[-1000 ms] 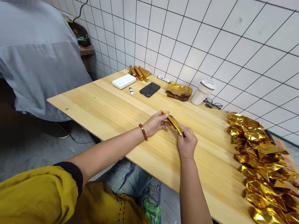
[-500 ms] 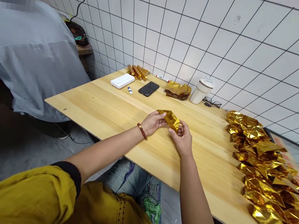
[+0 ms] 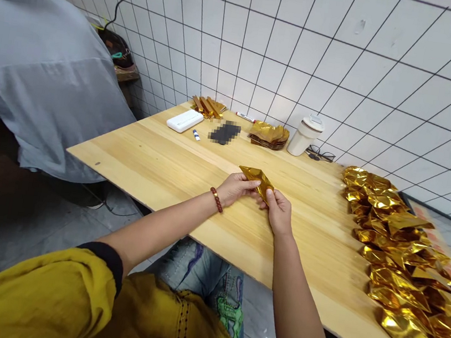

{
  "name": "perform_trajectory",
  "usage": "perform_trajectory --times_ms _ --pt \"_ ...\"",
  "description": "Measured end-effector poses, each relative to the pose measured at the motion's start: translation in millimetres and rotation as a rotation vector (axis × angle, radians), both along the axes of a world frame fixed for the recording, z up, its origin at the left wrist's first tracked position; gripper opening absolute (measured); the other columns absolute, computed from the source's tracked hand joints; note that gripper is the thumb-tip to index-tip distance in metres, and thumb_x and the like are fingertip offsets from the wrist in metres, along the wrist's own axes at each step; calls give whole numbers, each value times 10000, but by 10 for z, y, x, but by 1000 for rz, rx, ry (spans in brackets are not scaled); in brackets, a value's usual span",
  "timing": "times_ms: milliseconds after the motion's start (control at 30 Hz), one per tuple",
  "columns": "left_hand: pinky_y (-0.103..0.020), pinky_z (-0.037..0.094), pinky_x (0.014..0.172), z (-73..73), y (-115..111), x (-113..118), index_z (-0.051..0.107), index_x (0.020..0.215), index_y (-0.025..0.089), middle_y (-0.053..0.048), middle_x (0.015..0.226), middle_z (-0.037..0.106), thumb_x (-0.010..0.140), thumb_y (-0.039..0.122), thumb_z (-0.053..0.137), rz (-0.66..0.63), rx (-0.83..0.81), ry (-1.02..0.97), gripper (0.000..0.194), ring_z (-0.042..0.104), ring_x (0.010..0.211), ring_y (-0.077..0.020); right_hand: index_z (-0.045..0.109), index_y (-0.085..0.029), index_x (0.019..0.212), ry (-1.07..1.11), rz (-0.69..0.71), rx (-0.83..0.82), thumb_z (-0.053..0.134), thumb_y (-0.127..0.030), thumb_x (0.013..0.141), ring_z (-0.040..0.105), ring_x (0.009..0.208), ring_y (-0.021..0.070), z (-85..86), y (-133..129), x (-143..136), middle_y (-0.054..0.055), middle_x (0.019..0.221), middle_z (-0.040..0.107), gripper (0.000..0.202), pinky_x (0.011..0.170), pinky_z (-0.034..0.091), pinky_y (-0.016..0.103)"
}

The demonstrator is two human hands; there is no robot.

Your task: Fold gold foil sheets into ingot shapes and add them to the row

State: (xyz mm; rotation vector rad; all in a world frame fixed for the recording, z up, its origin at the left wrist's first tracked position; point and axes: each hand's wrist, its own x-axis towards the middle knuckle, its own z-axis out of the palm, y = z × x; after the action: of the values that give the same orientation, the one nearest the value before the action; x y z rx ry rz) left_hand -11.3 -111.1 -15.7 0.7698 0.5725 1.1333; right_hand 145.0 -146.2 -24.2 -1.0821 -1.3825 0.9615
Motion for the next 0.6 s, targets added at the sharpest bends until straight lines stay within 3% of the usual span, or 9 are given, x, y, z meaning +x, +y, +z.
perform_trajectory --times_ms 133,200,367,600 --pt "-253 467 647 -1 11 6 716 817 88 -54 788 698 486 310 913 42 -24 -4 445 596 661 -98 674 -206 888 33 -41 -3 757 -507 724 561 560 110 -3 16 -9 -11 715 670 352 571 500 257" --pt "-245 466 638 4 14 5 714 820 88 -59 793 702 507 295 907 36 -26 3 422 596 658 -97 677 -202 850 6 -43 -9 800 -474 677 544 550 107 -15 29 -10 -18 694 657 345 547 489 250" --pt "-233 481 615 46 30 -31 704 856 109 -45 756 693 623 336 855 50 -65 10 359 601 609 -87 680 -189 774 50 -36 -51 775 -473 706 539 531 100 -52 54 21 -10 654 655 307 542 489 243" --pt "-217 479 594 78 61 -78 659 791 114 -22 677 662 705 259 804 135 -123 -25 223 600 567 -79 662 -189 792 117 -60 -94 760 -499 710 552 523 96 -17 48 43 2 674 667 336 531 483 232"
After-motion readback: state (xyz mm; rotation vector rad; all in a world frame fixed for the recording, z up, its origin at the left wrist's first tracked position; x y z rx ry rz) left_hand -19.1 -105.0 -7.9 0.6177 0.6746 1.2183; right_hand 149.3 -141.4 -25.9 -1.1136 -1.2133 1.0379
